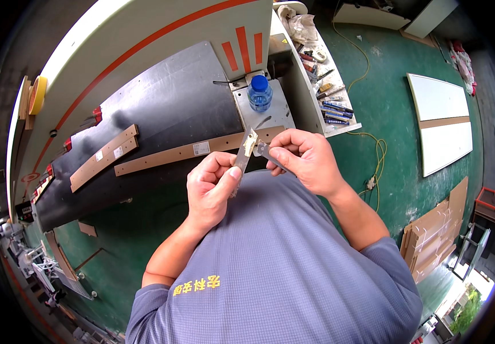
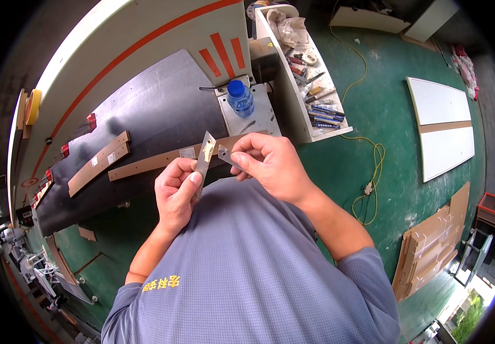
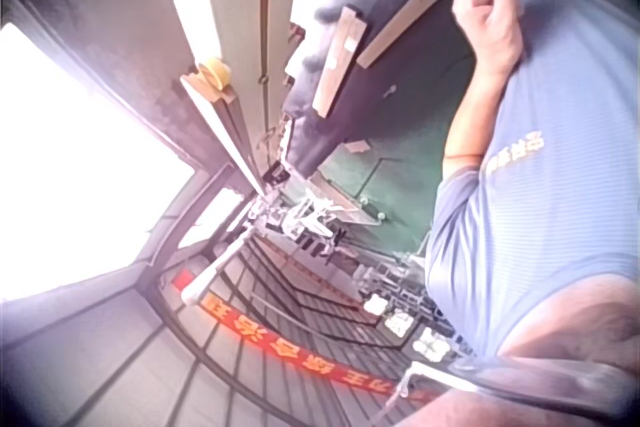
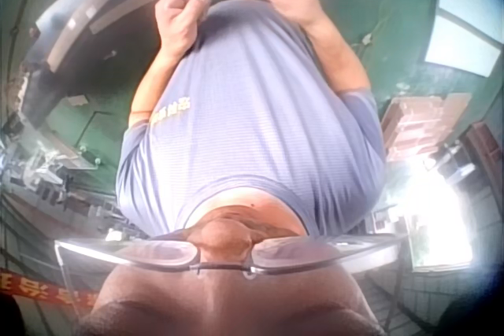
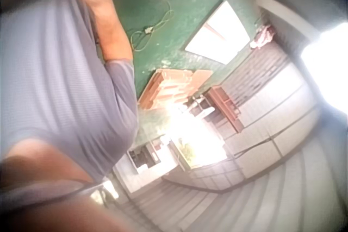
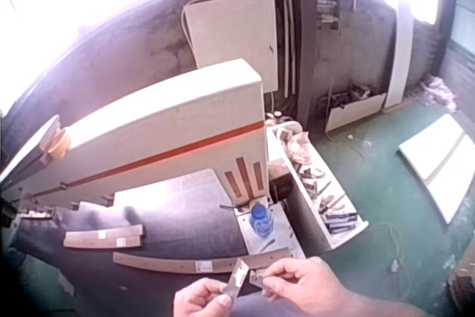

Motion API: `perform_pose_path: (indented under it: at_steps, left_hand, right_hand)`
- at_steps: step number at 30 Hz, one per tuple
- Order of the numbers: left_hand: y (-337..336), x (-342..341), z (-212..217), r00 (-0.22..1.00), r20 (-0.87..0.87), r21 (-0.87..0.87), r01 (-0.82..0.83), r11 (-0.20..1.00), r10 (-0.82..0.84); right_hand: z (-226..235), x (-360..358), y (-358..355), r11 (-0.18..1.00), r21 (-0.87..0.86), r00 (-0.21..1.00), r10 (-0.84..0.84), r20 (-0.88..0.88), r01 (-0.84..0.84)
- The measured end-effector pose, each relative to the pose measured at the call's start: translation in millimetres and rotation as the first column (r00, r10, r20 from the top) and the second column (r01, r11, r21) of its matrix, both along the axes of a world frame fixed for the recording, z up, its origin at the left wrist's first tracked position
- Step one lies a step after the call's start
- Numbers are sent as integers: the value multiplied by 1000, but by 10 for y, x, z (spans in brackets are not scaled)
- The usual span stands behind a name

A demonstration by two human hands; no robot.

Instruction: The person retrieves wooden strips from a table and places them on a machine. They then use a tube to apply a small amount of adhesive to a metal blade and spread it evenly. Finally, they apply the adhesive from the blade onto the wooden strips.

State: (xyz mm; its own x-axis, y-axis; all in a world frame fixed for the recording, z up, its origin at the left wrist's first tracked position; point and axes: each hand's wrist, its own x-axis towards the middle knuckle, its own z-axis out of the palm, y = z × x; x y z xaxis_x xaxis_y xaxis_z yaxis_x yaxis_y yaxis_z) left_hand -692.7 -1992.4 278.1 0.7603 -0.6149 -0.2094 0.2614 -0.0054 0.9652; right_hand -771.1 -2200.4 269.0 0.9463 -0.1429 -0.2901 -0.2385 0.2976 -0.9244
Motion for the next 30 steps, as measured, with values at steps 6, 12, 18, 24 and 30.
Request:
perform_pose_path:
  at_steps: [6,12,18,24,30]
  left_hand:
    - [-29,-44,-51,980,200,105,-36,994,15]
    - [-47,-57,-48,963,270,129,-52,990,16]
    - [-34,-62,-75,948,317,137,-58,989,11]
    - [-38,-73,-47,946,325,151,-56,987,4]
    - [-38,-98,-46,937,350,155,-60,986,2]
  right_hand:
    - [115,8,80,996,21,996,-82,25,82]
    - [144,-28,67,997,-40,998,-67,7,67]
    - [157,-39,83,994,-100,999,-49,-10,48]
    - [145,-45,78,990,-136,1000,-29,-9,28]
    - [160,-42,89,992,-126,1000,-21,-8,20]
